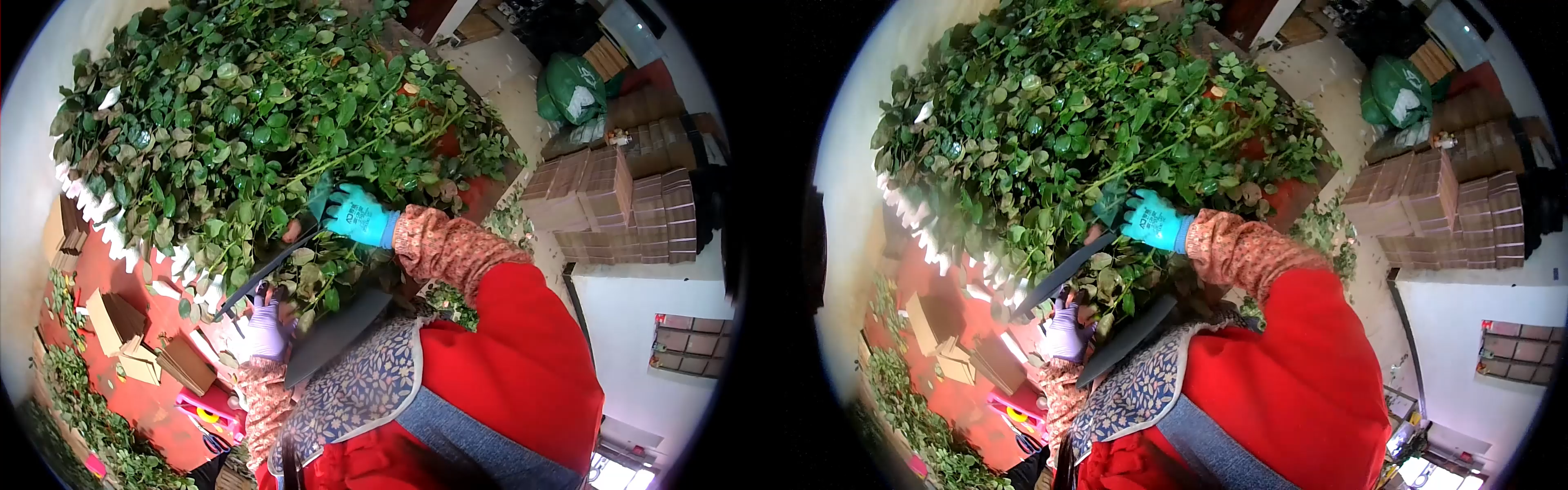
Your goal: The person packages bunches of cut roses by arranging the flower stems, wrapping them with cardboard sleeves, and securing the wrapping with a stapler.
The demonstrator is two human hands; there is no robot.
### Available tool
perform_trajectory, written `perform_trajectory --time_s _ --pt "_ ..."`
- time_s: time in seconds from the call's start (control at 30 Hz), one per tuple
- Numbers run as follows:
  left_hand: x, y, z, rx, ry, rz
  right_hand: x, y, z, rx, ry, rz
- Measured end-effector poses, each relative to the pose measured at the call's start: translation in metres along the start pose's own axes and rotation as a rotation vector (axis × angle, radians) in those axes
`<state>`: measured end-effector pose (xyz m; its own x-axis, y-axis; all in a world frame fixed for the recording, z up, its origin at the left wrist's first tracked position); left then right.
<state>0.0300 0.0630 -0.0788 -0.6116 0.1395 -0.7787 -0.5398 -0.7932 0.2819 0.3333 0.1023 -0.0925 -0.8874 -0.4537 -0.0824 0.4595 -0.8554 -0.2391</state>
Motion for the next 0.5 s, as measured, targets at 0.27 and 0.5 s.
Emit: perform_trajectory --time_s 0.27,0.5 --pt "-0.015 0.002 0.009 0.095 -0.199 -0.049 0.017 0.022 -0.001 0.530 -0.224 -0.160" --pt "-0.012 0.000 0.008 0.083 0.043 0.037 -0.039 -0.025 0.004 0.817 -0.841 -0.386"
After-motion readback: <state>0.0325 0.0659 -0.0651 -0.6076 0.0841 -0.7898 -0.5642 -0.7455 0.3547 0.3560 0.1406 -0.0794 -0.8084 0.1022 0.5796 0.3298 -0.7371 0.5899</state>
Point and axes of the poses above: each hand's wrist, its own y-axis away from the middle knuckle, its own z-axis out of the back of the hand, x = y × z, the point moved 3 cm from there along -y, towards the middle knuckle, and after that the axes turned 6 degrees about -z, right-handed, at the moved point
